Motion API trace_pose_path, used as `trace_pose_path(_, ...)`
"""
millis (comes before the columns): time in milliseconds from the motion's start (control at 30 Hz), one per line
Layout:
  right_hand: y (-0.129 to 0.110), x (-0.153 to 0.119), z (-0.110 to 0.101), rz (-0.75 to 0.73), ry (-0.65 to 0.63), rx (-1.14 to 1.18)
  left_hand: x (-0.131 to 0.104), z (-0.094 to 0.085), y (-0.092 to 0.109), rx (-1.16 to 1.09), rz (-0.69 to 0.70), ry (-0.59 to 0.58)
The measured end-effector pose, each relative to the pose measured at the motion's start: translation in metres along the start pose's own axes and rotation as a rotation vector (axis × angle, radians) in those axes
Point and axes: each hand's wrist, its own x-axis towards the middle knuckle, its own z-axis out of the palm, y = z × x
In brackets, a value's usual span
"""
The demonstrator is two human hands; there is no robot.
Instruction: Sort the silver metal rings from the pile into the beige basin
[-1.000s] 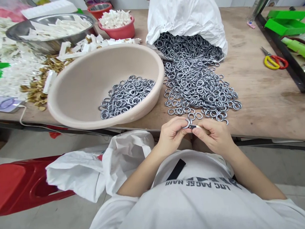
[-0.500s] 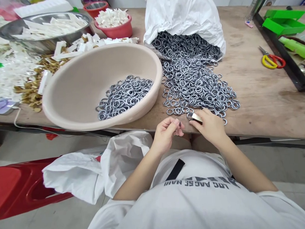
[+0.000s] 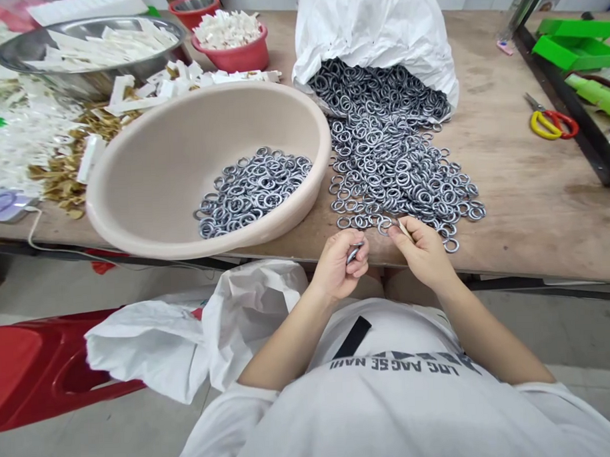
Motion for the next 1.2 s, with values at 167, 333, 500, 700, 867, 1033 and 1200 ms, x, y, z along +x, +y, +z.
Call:
trace_pose_path(167,-0.005,-0.008,-0.004,0.033,0.011,0.179,0.003,0.005,-0.001,-0.064,-0.048,-0.116)
trace_pose_path(333,-0.02,-0.018,0.008,-0.309,0.149,-0.022,0.007,0.021,-0.011,-0.083,-0.041,-0.088)
trace_pose_path(500,-0.013,-0.024,0.026,-0.432,0.202,-0.109,0.012,0.032,-0.015,-0.172,-0.072,0.088)
trace_pose_path(700,-0.008,-0.028,0.036,-0.376,0.218,-0.073,0.022,0.028,-0.016,-0.242,0.028,0.188)
trace_pose_path(867,-0.016,-0.022,0.018,-0.235,0.234,0.013,0.017,0.026,-0.012,-0.192,-0.047,0.063)
trace_pose_path(1033,-0.024,-0.013,-0.012,-0.068,-0.034,0.063,0.008,0.026,-0.016,0.124,0.096,-0.007)
trace_pose_path(1200,-0.024,-0.013,-0.01,-0.045,-0.092,0.229,0.003,0.03,-0.026,0.277,0.161,-0.062)
